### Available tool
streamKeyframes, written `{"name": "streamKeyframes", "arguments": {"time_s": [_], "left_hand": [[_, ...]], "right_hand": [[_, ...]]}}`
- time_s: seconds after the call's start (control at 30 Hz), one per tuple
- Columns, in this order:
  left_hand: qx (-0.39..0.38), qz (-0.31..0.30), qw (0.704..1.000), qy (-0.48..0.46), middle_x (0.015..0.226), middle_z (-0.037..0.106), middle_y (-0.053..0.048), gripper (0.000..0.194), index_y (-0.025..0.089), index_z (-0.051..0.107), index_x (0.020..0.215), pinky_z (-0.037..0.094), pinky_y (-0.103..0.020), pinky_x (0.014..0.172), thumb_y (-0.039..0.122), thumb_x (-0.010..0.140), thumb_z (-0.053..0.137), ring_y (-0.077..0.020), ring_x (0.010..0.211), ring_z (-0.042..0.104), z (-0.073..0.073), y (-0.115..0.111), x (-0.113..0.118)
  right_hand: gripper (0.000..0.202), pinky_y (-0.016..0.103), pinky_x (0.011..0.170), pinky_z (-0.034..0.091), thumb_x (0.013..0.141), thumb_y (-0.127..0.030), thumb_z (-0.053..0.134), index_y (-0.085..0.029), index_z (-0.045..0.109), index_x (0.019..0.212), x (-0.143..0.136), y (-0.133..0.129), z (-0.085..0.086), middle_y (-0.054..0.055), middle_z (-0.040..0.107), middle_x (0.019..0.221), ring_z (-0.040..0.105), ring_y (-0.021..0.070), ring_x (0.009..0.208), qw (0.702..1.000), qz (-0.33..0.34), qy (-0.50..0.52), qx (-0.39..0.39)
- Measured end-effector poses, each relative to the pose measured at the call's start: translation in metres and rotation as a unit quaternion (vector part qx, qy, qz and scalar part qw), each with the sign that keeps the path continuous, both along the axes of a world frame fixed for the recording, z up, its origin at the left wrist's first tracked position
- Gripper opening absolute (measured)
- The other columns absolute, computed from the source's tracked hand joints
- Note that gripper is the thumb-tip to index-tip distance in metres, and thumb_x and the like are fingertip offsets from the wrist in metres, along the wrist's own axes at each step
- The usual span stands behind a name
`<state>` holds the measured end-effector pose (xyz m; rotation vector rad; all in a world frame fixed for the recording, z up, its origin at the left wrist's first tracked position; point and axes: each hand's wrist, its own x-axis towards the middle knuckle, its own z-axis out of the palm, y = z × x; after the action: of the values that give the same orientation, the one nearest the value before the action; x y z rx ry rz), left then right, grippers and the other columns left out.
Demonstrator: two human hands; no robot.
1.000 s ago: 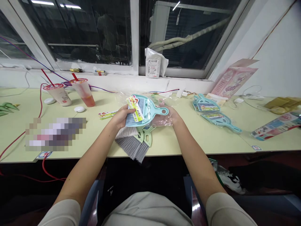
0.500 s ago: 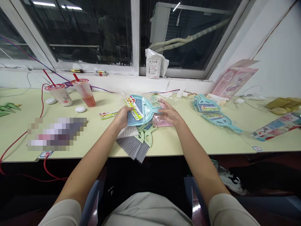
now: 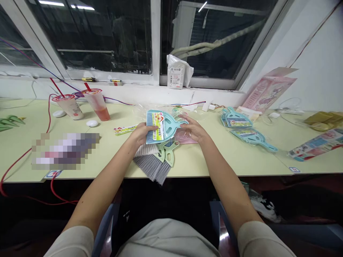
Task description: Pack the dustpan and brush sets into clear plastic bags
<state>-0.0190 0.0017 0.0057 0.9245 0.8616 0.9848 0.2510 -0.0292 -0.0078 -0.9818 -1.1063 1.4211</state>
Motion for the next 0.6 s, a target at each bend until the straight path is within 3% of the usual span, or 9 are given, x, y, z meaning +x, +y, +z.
{"name": "streamKeyframes", "arguments": {"time_s": [0.1,0.27,0.33,0.37,0.43,0.5,0.6], "left_hand": [[-0.026,-0.051,0.998,-0.009,0.105,0.08,-0.02,0.053,0.008,0.07,0.122,0.068,-0.05,0.084,0.001,0.071,0.08,-0.0349,0.09,0.08,0.0,0.0,-0.002],[-0.006,-0.04,0.999,-0.029,0.112,0.08,-0.019,0.054,0.013,0.068,0.123,0.067,-0.052,0.088,0.003,0.071,0.078,-0.0343,0.095,0.08,-0.002,-0.001,-0.003],[0.015,-0.009,0.999,-0.029,0.111,0.08,-0.016,0.054,0.015,0.068,0.121,0.066,-0.053,0.09,0.004,0.069,0.078,-0.0345,0.096,0.08,-0.002,-0.001,-0.002],[0.027,0.01,0.999,-0.026,0.111,0.08,-0.015,0.054,0.016,0.068,0.12,0.066,-0.053,0.09,0.005,0.068,0.079,-0.0344,0.096,0.079,-0.002,-0.002,-0.002],[0.047,0.041,0.998,-0.019,0.109,0.08,-0.012,0.053,0.017,0.068,0.116,0.065,-0.052,0.091,0.006,0.066,0.079,-0.034,0.098,0.079,-0.002,-0.004,0.0],[0.062,0.063,0.996,-0.015,0.107,0.08,-0.011,0.05,0.017,0.067,0.113,0.064,-0.05,0.091,0.007,0.065,0.078,-0.0336,0.099,0.078,-0.002,-0.007,0.004],[0.107,0.096,0.99,-0.018,0.108,0.08,-0.01,0.045,0.017,0.067,0.11,0.063,-0.046,0.094,0.011,0.066,0.077,-0.0323,0.104,0.077,-0.007,-0.012,0.012]], "right_hand": [[0.065,0.038,0.074,0.067,0.076,-0.015,0.08,-0.031,0.062,0.136,-0.001,-0.002,0.0,0.002,0.079,0.103,0.08,0.0237,0.085,1.0,0.012,0.003,0.0],[0.065,0.042,0.081,0.067,0.075,-0.018,0.081,-0.03,0.061,0.136,-0.001,0.001,-0.001,0.003,0.077,0.104,0.078,0.0237,0.088,1.0,0.025,0.002,0.004],[0.057,0.042,0.082,0.065,0.075,-0.023,0.082,-0.029,0.064,0.128,0.0,0.003,0.0,0.004,0.075,0.105,0.075,0.0242,0.092,0.999,-0.022,-0.032,0.029],[0.049,0.042,0.082,0.065,0.075,-0.026,0.082,-0.028,0.065,0.121,0.0,0.003,0.002,0.004,0.074,0.105,0.073,0.0242,0.094,0.993,-0.079,-0.061,0.059],[0.031,0.041,0.085,0.062,0.077,-0.033,0.08,-0.026,0.065,0.103,-0.006,-0.002,0.008,0.006,0.071,0.105,0.068,0.025,0.101,0.954,-0.219,-0.138,0.148],[0.02,0.043,0.091,0.059,0.083,-0.04,0.074,-0.025,0.062,0.089,-0.022,-0.013,0.016,0.009,0.069,0.102,0.063,0.028,0.108,0.897,-0.298,-0.23,0.231],[0.025,0.048,0.097,0.052,0.087,-0.043,0.074,-0.025,0.059,0.078,-0.062,-0.029,0.029,0.01,0.065,0.093,0.06,0.0339,0.114,0.872,-0.212,-0.367,0.243]]}}
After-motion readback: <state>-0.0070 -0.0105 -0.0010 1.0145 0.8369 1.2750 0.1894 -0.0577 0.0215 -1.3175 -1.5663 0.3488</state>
